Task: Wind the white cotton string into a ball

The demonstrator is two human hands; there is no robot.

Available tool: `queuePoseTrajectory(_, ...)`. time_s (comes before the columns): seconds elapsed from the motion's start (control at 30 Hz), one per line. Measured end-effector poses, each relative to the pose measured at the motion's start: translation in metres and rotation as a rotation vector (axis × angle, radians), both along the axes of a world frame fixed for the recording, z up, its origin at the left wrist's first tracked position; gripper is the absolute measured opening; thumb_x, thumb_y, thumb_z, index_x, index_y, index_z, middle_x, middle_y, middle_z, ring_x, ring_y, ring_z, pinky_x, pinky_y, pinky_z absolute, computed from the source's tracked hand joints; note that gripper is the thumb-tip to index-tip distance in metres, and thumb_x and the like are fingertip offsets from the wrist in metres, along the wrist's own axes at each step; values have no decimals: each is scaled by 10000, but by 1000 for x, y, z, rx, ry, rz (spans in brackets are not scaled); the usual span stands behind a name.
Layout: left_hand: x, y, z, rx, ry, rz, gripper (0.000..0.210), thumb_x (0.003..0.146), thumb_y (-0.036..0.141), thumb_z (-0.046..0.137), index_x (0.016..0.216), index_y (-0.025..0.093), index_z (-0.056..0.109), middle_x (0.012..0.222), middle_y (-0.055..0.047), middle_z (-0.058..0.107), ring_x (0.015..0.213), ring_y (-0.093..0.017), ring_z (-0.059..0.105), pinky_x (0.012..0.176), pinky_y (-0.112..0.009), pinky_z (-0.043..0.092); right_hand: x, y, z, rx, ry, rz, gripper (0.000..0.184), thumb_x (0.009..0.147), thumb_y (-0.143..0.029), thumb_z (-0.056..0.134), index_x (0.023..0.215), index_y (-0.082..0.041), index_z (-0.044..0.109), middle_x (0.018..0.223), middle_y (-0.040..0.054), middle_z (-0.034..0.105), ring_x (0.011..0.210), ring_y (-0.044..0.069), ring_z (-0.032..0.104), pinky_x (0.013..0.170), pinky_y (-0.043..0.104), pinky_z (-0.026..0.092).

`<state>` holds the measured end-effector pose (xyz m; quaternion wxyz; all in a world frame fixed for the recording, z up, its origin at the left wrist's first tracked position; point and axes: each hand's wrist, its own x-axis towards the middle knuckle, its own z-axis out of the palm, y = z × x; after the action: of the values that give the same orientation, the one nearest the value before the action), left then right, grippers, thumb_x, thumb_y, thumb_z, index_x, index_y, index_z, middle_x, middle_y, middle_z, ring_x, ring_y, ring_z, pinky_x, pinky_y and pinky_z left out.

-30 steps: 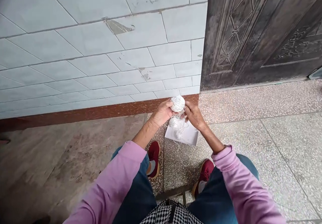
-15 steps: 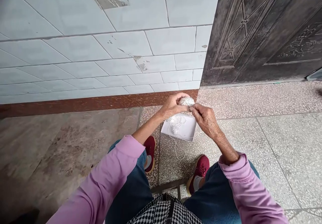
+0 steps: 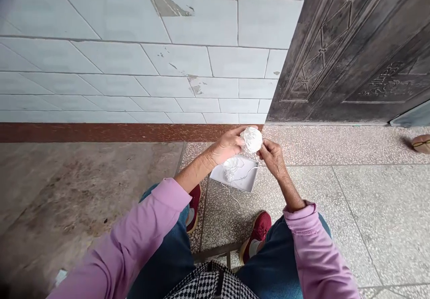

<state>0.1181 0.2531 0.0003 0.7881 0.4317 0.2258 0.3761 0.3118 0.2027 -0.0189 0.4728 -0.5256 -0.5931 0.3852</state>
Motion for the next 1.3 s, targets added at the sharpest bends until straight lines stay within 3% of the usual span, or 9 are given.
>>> queuePoseTrajectory(0.3, -13, 23, -18, 513, 526, 540, 540, 543, 168, 779, 1074, 219, 695, 1153, -83, 666, 1054, -271, 633, 948, -452, 528, -19, -10, 4, -88, -116, 278, 560, 1021, -720, 611, 800, -212, 695, 618, -14, 538, 555, 134, 439, 540, 285, 350)
queuePoseTrajectory(0.37, -17, 22, -21, 602, 616, 467, 503, 562, 172, 784, 1054, 218, 691, 1102, -72, 675, 1009, -259, 626, 921, -441, 517, -15, -11, 6, -75, -93, 276, 580, 1016, -729, 632, 739, -220, 647, 615, -19, 510, 561, 130, 407, 539, 288, 327)
queuePoseTrajectory(0.5, -20, 17, -23, 490, 695, 48, 492, 622, 310, 841, 1089, 211, 722, 939, -37, 687, 818, -217, 594, 739, -374, 466, -2, -6, 10, -36, -82, 189, 599, 945, -756, 732, 690, -223, 628, 596, -33, 454, 564, 124, 352, 541, 296, 285)
queuePoseTrajectory(0.73, -26, 19, -5, 352, 645, -355, 513, 742, 493, 790, 1140, 171, 772, 1086, -111, 754, 925, -259, 695, 764, -382, 530, 10, -4, 13, -78, 32, 226, 552, 945, -713, 773, 728, -218, 659, 581, -54, 413, 550, 111, 319, 527, 292, 256)
queuePoseTrajectory(0.83, -30, 17, 4, 487, 888, -298, 451, 764, 424, 761, 1142, 177, 771, 1071, -93, 760, 946, -257, 692, 819, -390, 538, 12, -4, 10, -120, 14, 274, 583, 952, -729, 753, 709, -211, 644, 576, -59, 380, 543, 103, 299, 510, 287, 229)
queuePoseTrajectory(0.97, -34, 13, 4, 672, 1116, 36, 409, 736, 317, 752, 1128, 199, 741, 1159, -110, 766, 1068, -306, 679, 953, -479, 555, 12, -2, 5, -175, -27, 333, 595, 958, -777, 702, 832, -197, 741, 580, -55, 411, 524, 101, 314, 483, 283, 219)
queuePoseTrajectory(1.07, -41, 16, 4, 533, 923, 154, 465, 715, 329, 795, 1152, 197, 706, 1231, -147, 744, 1102, -318, 682, 938, -505, 595, 11, 0, 3, -167, 8, 273, 566, 934, -761, 740, 961, -196, 761, 571, -65, 429, 498, 98, 320, 462, 277, 226)
queuePoseTrajectory(1.2, -55, 27, 9, 178, 316, 189, 602, 708, 397, 871, 1245, 231, 657, 1363, -160, 716, 1177, -322, 710, 921, -472, 646, 13, 4, 4, -113, 83, 93, 507, 894, -696, 814, 1010, -215, 704, 542, -83, 440, 453, 91, 331, 432, 265, 239)
queuePoseTrajectory(1.3, -65, 34, 14, 90, 17, 314, 625, 694, 394, 885, 1245, 235, 636, 1405, -144, 701, 1345, -378, 669, 1017, -471, 642, 12, 5, 5, -95, 121, 35, 490, 875, -668, 840, 1011, -231, 664, 577, -54, 546, 455, 103, 427, 427, 263, 312)
